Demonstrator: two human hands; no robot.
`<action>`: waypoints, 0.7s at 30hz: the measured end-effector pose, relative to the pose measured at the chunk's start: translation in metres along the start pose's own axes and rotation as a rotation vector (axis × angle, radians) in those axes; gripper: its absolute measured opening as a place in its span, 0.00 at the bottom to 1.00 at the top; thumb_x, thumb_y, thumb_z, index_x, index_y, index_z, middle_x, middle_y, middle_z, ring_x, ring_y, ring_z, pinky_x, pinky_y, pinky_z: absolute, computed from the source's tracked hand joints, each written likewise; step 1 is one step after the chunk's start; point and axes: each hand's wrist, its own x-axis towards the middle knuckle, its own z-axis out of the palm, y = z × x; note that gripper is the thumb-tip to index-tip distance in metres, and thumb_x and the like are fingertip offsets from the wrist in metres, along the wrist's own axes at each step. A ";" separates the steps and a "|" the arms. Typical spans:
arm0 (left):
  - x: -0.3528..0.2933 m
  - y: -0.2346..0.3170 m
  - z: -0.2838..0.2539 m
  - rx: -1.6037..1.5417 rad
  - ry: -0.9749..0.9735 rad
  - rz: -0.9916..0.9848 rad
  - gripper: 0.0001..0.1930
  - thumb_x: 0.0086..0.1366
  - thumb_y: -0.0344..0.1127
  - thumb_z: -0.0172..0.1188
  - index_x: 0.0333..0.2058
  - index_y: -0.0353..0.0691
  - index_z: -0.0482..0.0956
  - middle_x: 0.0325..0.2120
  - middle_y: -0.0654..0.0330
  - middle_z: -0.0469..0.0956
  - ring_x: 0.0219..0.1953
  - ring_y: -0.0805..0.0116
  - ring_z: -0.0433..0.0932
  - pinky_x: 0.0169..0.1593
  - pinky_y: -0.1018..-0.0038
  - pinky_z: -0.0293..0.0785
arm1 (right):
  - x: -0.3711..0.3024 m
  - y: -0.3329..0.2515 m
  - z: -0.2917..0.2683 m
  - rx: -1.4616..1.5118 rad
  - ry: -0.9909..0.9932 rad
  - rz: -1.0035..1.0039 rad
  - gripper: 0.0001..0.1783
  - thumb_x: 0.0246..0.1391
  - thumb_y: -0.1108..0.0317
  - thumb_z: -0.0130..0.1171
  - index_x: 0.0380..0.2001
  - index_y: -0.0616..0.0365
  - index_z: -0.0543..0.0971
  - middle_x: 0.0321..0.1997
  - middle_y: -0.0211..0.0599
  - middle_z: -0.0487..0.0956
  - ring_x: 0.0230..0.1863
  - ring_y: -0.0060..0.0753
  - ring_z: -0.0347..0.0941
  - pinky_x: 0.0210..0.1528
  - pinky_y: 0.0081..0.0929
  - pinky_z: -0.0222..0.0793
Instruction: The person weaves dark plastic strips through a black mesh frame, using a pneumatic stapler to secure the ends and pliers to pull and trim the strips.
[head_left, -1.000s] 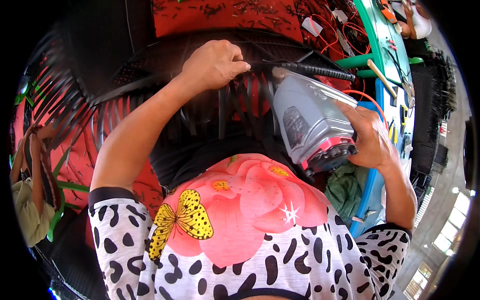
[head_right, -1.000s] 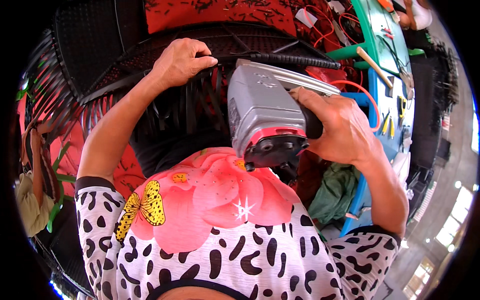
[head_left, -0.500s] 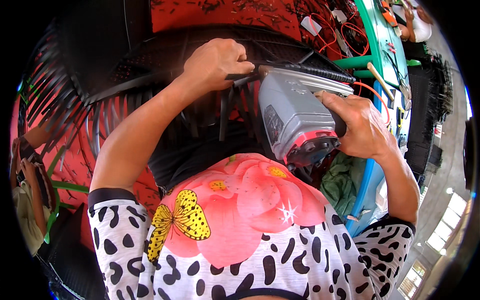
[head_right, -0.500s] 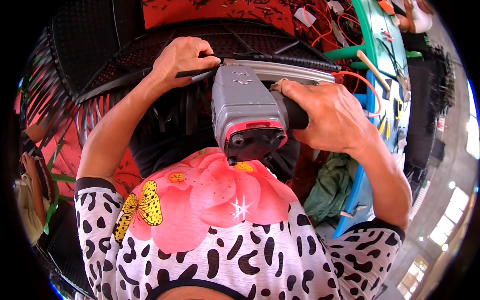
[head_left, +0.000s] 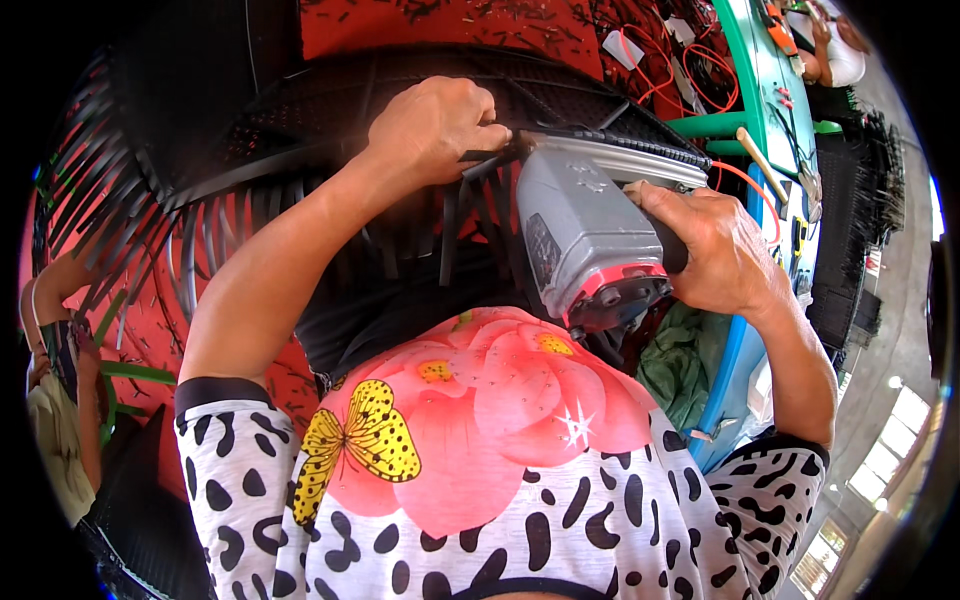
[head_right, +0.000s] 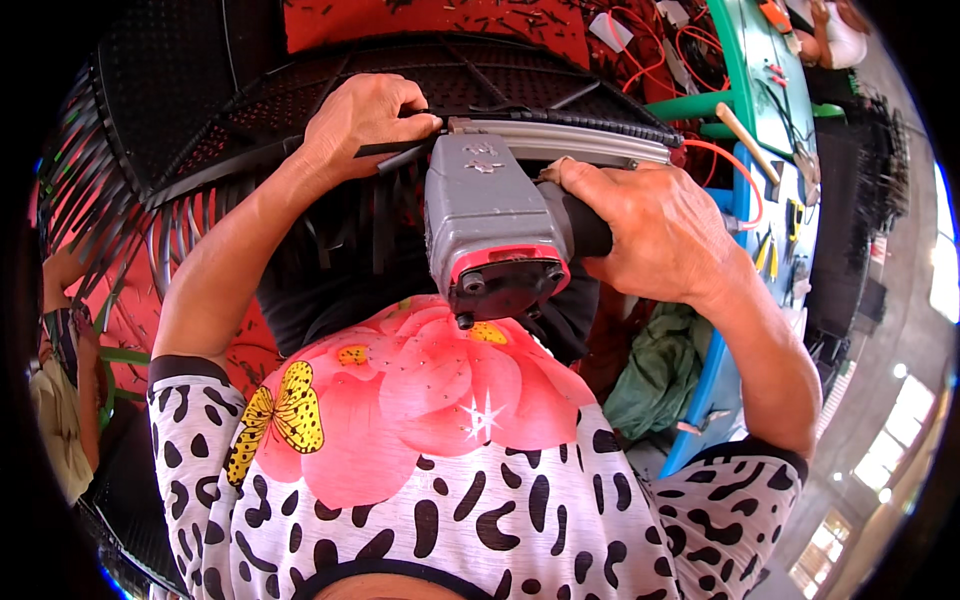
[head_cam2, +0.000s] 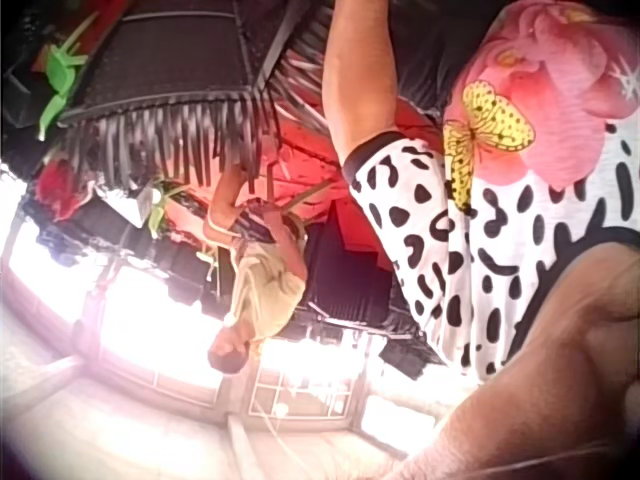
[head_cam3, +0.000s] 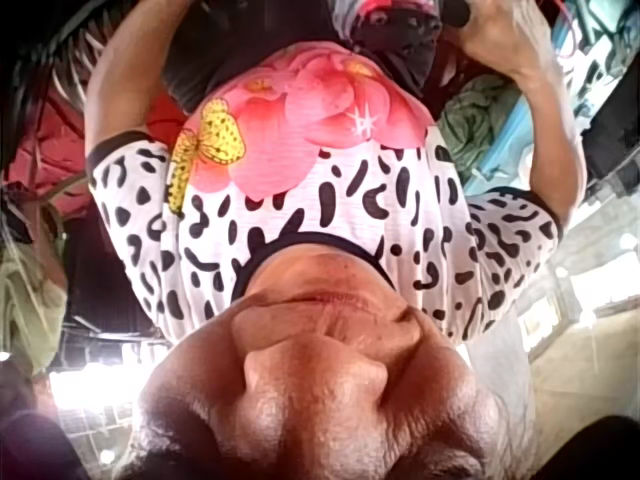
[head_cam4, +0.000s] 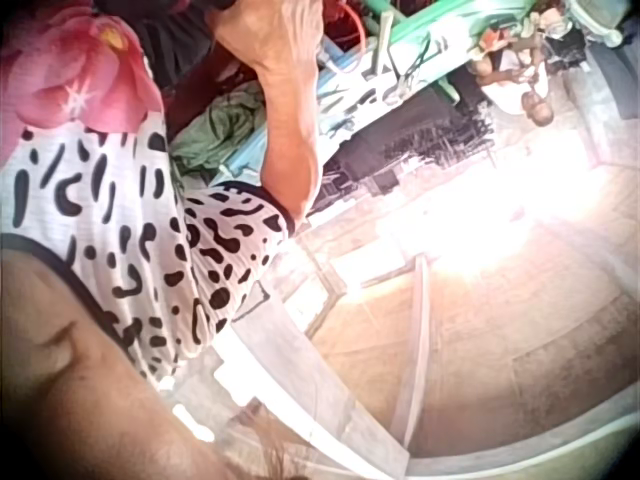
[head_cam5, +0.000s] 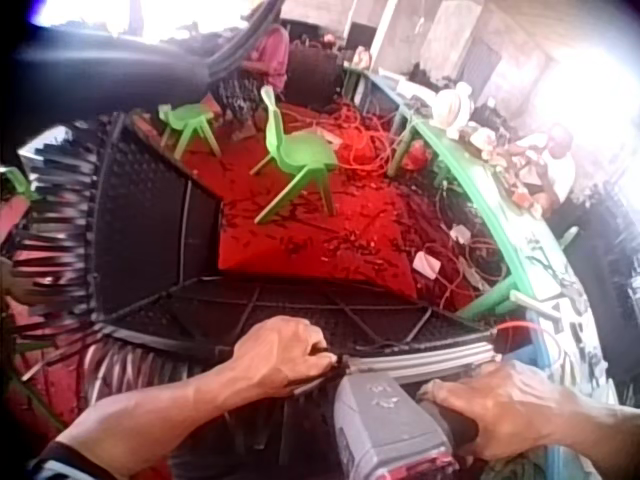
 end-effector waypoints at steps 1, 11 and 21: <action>0.001 -0.001 0.001 -0.031 -0.017 -0.080 0.18 0.52 0.47 0.57 0.27 0.34 0.79 0.25 0.50 0.76 0.29 0.52 0.75 0.35 0.64 0.70 | 0.000 -0.001 0.000 -0.001 -0.001 0.000 0.36 0.26 0.71 0.68 0.47 0.56 0.70 0.33 0.46 0.79 0.33 0.53 0.74 0.33 0.43 0.69; 0.001 -0.001 0.006 0.004 0.017 -0.034 0.18 0.52 0.46 0.56 0.27 0.34 0.79 0.27 0.50 0.77 0.31 0.52 0.76 0.37 0.64 0.71 | 0.003 0.000 -0.001 -0.045 -0.046 0.038 0.33 0.29 0.68 0.67 0.45 0.53 0.69 0.27 0.46 0.77 0.31 0.53 0.74 0.31 0.44 0.68; 0.004 -0.002 0.006 -0.072 -0.023 -0.156 0.16 0.53 0.44 0.59 0.28 0.34 0.79 0.25 0.50 0.77 0.29 0.56 0.76 0.35 0.67 0.70 | -0.006 0.000 0.013 -0.037 0.034 0.037 0.32 0.31 0.67 0.67 0.46 0.53 0.69 0.28 0.46 0.77 0.33 0.54 0.74 0.33 0.45 0.68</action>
